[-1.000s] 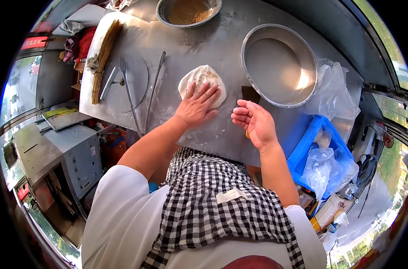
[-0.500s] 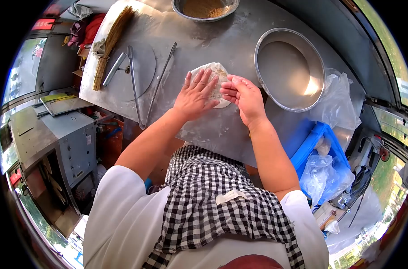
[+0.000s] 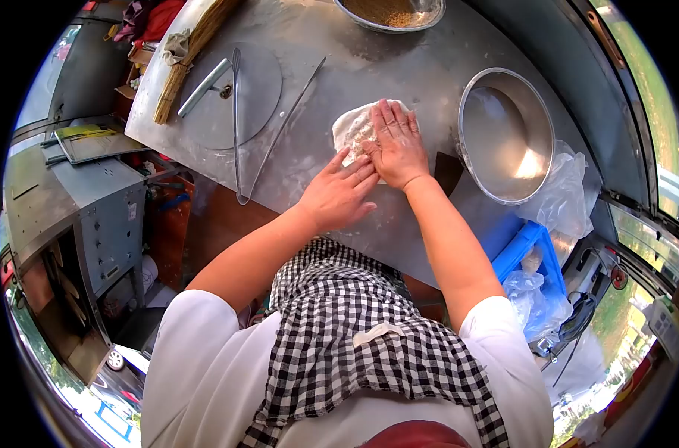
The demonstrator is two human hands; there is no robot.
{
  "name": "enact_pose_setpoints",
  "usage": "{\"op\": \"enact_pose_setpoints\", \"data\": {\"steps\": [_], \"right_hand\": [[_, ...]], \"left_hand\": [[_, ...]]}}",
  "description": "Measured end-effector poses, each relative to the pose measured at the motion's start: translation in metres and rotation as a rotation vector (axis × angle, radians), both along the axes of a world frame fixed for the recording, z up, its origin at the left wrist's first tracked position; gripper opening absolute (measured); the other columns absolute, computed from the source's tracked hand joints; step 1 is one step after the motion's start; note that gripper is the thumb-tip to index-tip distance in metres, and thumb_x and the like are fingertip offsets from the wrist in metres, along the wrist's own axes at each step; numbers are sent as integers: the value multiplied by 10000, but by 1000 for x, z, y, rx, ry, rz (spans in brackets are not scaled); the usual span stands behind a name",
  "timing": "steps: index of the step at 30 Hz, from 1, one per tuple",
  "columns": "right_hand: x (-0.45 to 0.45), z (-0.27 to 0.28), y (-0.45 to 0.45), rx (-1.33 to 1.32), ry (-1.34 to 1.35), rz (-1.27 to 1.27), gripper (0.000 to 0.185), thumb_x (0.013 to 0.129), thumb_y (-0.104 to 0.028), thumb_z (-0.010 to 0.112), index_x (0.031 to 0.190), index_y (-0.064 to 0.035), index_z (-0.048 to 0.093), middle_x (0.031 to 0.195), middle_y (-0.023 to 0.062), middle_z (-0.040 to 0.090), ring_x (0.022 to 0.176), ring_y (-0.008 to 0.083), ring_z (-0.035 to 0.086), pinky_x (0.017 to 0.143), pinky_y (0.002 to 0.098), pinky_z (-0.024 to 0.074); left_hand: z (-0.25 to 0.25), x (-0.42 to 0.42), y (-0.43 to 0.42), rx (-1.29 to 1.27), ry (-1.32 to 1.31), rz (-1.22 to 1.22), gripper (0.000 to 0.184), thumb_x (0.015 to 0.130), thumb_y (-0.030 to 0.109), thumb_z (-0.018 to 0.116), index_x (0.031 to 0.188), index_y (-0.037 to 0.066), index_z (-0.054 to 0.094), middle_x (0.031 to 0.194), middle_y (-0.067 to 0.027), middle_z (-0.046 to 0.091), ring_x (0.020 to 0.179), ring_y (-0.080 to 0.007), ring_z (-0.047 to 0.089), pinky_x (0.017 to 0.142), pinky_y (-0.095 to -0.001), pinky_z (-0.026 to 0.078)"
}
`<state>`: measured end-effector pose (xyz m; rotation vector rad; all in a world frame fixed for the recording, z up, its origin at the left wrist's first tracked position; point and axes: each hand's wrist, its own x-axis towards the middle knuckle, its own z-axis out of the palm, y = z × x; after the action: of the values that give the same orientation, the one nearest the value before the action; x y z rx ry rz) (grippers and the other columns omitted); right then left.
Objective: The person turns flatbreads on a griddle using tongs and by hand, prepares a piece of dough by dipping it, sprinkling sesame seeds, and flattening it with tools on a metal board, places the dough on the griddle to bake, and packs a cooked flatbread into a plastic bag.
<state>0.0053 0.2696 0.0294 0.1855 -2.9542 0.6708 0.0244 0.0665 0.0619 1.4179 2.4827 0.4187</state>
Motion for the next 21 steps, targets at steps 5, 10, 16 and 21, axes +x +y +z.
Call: {"op": "enact_pose_setpoints", "data": {"steps": [5, 10, 16, 21], "right_hand": [[-8, 5, -12, 130, -61, 49, 764, 1051, -536, 441, 1627, -68, 263, 1709, 142, 208, 1593, 313, 134, 1287, 491, 77], [-12, -7, -32, 144, -17, 11, 761, 1052, -573, 378, 1625, -82, 282, 1709, 113, 224, 1591, 286, 158, 1290, 501, 56], [-13, -7, -51, 223, -81, 44, 717, 1057, -503, 428, 1618, -79, 292, 1691, 119, 271, 1579, 297, 203, 1288, 511, 80], [19, -9, -47, 81, -12, -198, 695, 1050, -451, 455, 1608, -63, 307, 1686, 144, 276, 1574, 311, 218, 1288, 505, 96]], "left_hand": [[3, -7, -38, 293, 10, 121, 434, 884, 162, 703, 1303, 68, 637, 1409, -96, 626, 1351, -265, 561, 1223, -515, 321], [7, -31, -40, 462, 48, 390, 347, 876, -5, 615, 1218, 29, 664, 1305, -135, 678, 1255, -301, 625, 1167, -512, 402], [-5, -66, -32, 576, -13, 400, 290, 872, -51, 560, 1136, 13, 659, 1228, -149, 705, 1131, -351, 665, 1095, -483, 482], [-15, -72, -2, 433, 62, 271, 418, 952, 117, 569, 1350, -12, 588, 1472, -198, 558, 1396, -351, 500, 1217, -489, 335]]}}
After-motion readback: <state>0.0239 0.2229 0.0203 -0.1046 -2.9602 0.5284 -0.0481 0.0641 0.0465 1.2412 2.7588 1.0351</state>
